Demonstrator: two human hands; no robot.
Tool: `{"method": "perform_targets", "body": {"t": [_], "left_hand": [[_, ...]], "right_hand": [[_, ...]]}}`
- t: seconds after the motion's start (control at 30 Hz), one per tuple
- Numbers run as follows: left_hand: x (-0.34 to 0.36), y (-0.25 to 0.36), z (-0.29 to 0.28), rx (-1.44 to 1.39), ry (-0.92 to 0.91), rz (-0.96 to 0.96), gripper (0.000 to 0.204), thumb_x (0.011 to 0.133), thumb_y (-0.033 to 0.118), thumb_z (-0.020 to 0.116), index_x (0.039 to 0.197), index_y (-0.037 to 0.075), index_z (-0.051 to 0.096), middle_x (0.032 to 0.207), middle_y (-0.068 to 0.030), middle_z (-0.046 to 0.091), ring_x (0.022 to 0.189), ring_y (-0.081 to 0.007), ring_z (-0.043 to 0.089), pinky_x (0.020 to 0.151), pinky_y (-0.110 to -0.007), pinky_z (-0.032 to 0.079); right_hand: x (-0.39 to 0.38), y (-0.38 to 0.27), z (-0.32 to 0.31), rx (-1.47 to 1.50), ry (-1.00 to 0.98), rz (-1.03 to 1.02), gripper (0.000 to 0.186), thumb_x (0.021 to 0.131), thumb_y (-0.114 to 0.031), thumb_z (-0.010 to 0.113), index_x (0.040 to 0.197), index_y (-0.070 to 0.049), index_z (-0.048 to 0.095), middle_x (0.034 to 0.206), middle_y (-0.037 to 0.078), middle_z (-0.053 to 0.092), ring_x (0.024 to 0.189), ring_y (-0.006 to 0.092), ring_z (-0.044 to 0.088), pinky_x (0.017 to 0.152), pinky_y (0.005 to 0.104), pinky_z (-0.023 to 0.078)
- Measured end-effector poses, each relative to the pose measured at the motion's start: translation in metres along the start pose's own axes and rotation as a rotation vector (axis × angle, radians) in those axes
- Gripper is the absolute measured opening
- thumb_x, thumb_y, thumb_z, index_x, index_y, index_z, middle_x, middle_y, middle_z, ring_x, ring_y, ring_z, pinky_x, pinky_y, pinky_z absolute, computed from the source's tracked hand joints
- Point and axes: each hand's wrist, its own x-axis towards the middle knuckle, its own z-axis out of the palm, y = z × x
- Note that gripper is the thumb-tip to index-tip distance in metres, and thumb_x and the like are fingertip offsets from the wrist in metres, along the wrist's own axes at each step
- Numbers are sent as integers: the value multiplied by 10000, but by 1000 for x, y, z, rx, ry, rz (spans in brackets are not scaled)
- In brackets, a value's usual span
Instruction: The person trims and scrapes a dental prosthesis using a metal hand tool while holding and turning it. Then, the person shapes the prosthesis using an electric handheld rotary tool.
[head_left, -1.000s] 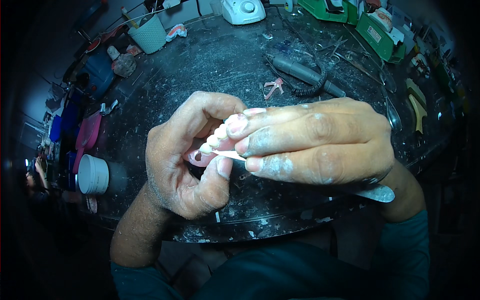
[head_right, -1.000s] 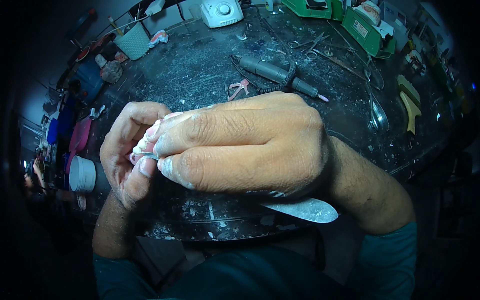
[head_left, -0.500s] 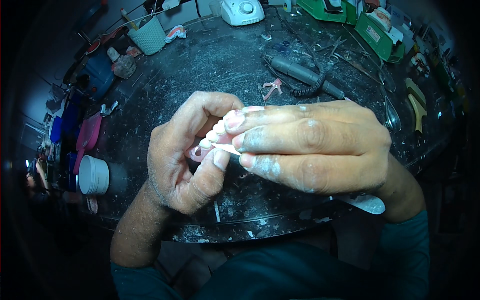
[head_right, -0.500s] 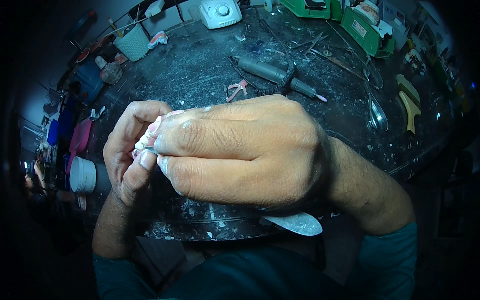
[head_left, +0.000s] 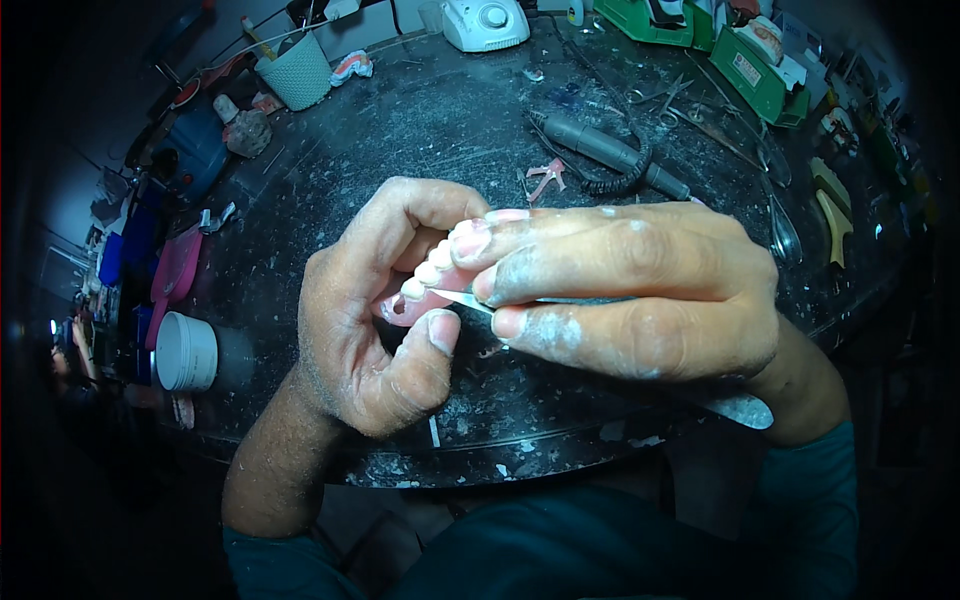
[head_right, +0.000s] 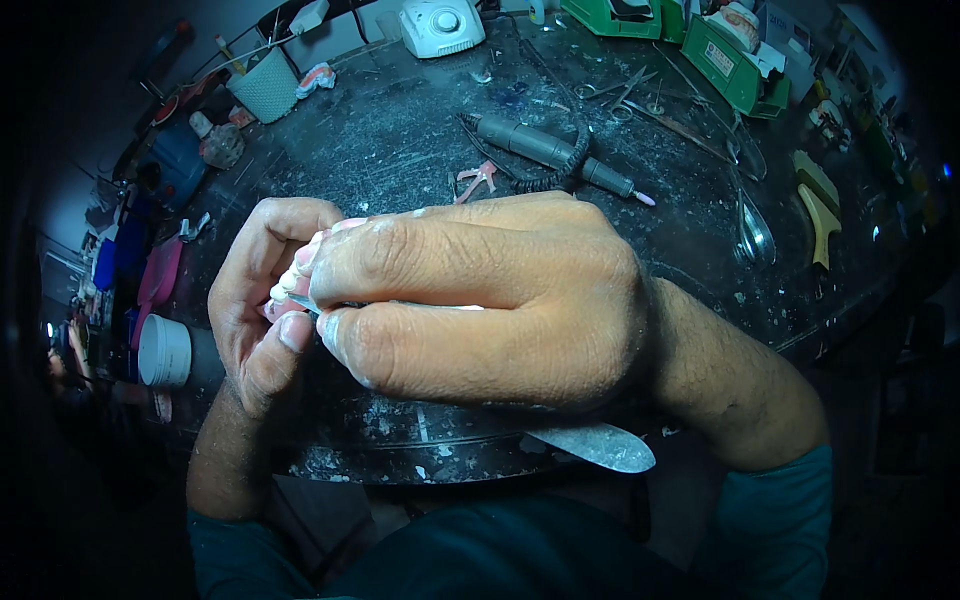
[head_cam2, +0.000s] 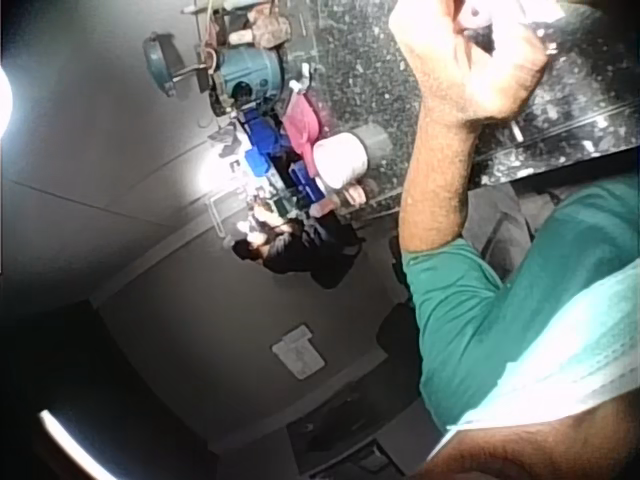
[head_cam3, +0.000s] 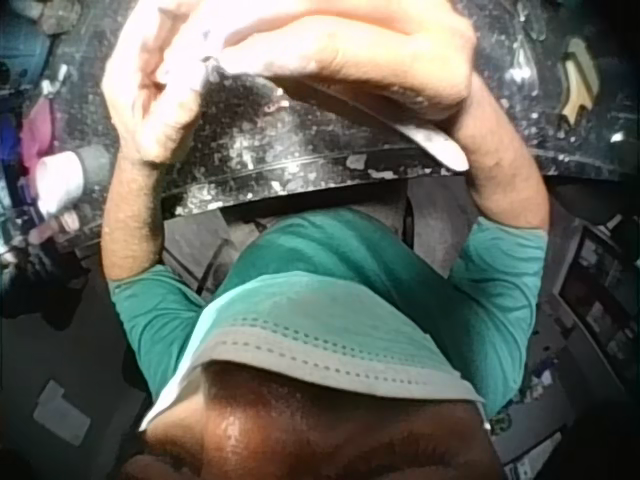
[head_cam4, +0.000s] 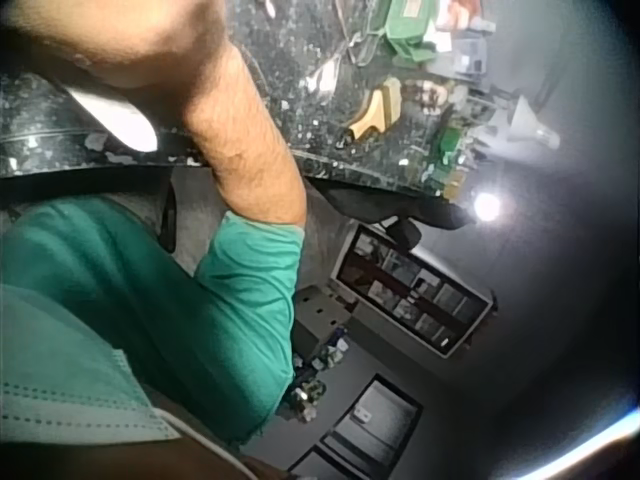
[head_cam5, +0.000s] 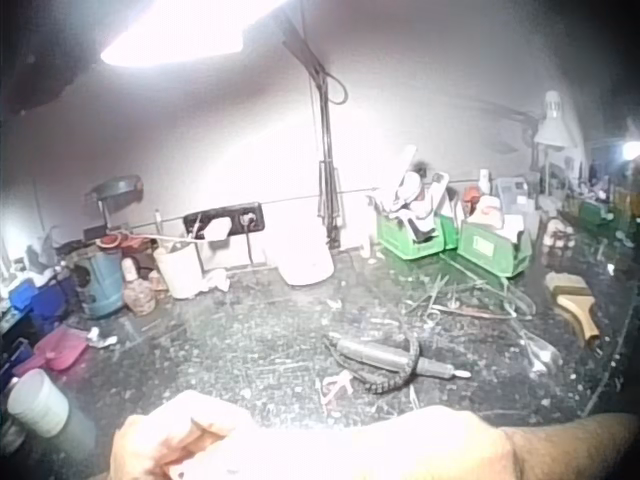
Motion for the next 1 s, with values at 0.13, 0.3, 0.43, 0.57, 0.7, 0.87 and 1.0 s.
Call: {"method": "perform_targets", "body": {"t": [0.13, 0.3, 0.43, 0.57, 0.7, 0.87, 1.0], "left_hand": [[1, 1, 0, 11, -13, 10, 488, 859, 202, 548, 1196, -145, 484, 1010, -189, 622, 907, -161, 655, 804, -286, 531], [2, 3, 1, 0, -11, -5, 483, 859, 191, 541, 1202, -143, 480, 1014, -185, 625, 915, -162, 655, 821, -283, 527], [1, 0, 0, 3, -3, -16, 465, 860, 184, 539, 1196, -133, 483, 993, -173, 621, 875, -144, 642, 795, -281, 522], [2, 0, 5, -19, 28, -22, 462, 871, 210, 544, 1190, -118, 485, 955, -162, 613, 839, -126, 625, 756, -273, 511], [1, 1, 2, 12, -17, -28, 481, 877, 238, 547, 1198, -114, 478, 945, -165, 614, 842, -126, 626, 751, -268, 505], [1, -3, 1, 38, 6, 3, 520, 871, 273, 551, 1209, -113, 467, 924, -163, 621, 851, -139, 633, 771, -281, 503], [1, 0, 2, 27, 18, -31, 523, 865, 274, 551, 1208, -112, 468, 925, -164, 623, 861, -142, 633, 780, -284, 501]], "right_hand": [[-2, 2, 0, 22, -6, 5, 133, 802, 7, 743, 929, -16, 709, 978, 181, 717, 950, 323, 732, 847, 432, 621], [-1, 3, 0, 4, 5, -18, 116, 804, 10, 738, 915, -10, 712, 970, 176, 720, 949, 315, 734, 830, 422, 629], [-1, 1, 5, -24, 31, -16, 93, 808, -4, 736, 898, -1, 708, 974, 172, 718, 943, 308, 736, 824, 414, 633], [0, -2, 5, -130, 14, -54, 85, 810, -28, 736, 877, 10, 700, 982, 168, 712, 926, 304, 738, 825, 415, 634], [-2, -3, 3, -116, 4, -27, 144, 803, -23, 740, 934, 5, 688, 1002, 163, 696, 959, 310, 729, 852, 426, 628], [-1, -5, 1, -30, -21, 60, 186, 795, -4, 741, 970, -12, 679, 1026, 150, 689, 1020, 318, 710, 909, 449, 604], [-1, -3, 1, -14, -21, 41, 189, 792, -4, 743, 972, -20, 684, 1027, 142, 694, 1040, 317, 704, 923, 446, 598]]}}
